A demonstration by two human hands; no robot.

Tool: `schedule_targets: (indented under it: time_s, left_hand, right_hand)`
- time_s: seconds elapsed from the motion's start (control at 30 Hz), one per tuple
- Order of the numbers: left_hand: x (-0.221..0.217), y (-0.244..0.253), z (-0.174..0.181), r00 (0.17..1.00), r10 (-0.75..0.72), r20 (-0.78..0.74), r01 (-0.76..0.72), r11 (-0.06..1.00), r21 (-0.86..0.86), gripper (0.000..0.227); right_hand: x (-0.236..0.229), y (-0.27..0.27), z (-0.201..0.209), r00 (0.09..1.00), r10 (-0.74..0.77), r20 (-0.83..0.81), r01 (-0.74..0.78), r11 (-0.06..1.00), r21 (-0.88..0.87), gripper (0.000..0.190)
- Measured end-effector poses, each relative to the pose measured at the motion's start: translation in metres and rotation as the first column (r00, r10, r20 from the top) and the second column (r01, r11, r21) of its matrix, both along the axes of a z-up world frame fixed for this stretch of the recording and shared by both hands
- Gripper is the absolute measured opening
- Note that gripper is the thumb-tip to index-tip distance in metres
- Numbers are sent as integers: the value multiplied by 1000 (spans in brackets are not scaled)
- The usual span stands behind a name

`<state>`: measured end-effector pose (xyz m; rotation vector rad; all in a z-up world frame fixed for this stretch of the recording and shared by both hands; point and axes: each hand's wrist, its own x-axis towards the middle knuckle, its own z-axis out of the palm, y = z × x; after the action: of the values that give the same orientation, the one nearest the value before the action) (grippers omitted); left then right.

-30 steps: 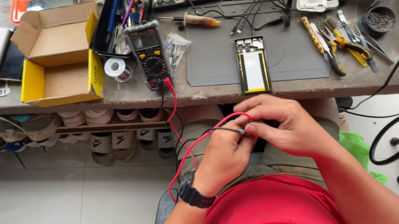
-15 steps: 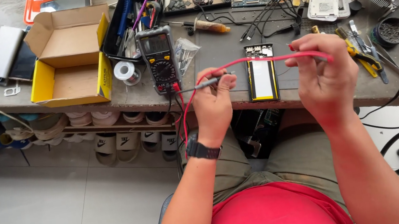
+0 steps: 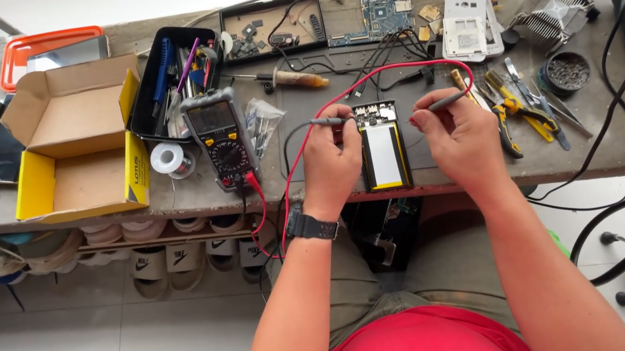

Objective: Testing the voltage of a mobile phone battery using a digital multimeter and then interacting with a smartphone.

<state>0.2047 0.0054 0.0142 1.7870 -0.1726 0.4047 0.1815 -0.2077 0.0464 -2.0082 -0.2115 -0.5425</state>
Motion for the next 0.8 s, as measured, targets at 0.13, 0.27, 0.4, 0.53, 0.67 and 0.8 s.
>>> schedule_targets:
  time_s: [0.13,0.27,0.4,0.53,0.67,0.8]
  left_hand:
    - [-2,-1,1,994,-50,93,42,996,83,16]
    - [-4,-2,6,992,-66,107,54,992,113,14]
    - [-10,-3,7,986,-80,146,52,981,189,13]
    - [-8,-2,9,980,-80,184,36,973,229,12]
    - [-6,-3,10,981,-66,180,21,971,238,10]
    - [-5,-3,9,982,-51,183,2,966,259,9]
  right_hand:
    - [14,20,-4,997,67,43,-74,976,203,12]
    - [19,30,-14,996,26,80,-42,978,205,13]
    - [14,28,-20,999,22,48,-31,979,200,12]
    - [12,28,-16,999,26,24,-30,984,177,12]
    - [13,30,-12,999,27,39,-34,982,184,11]
    - [12,31,-13,999,34,30,-39,983,179,11]
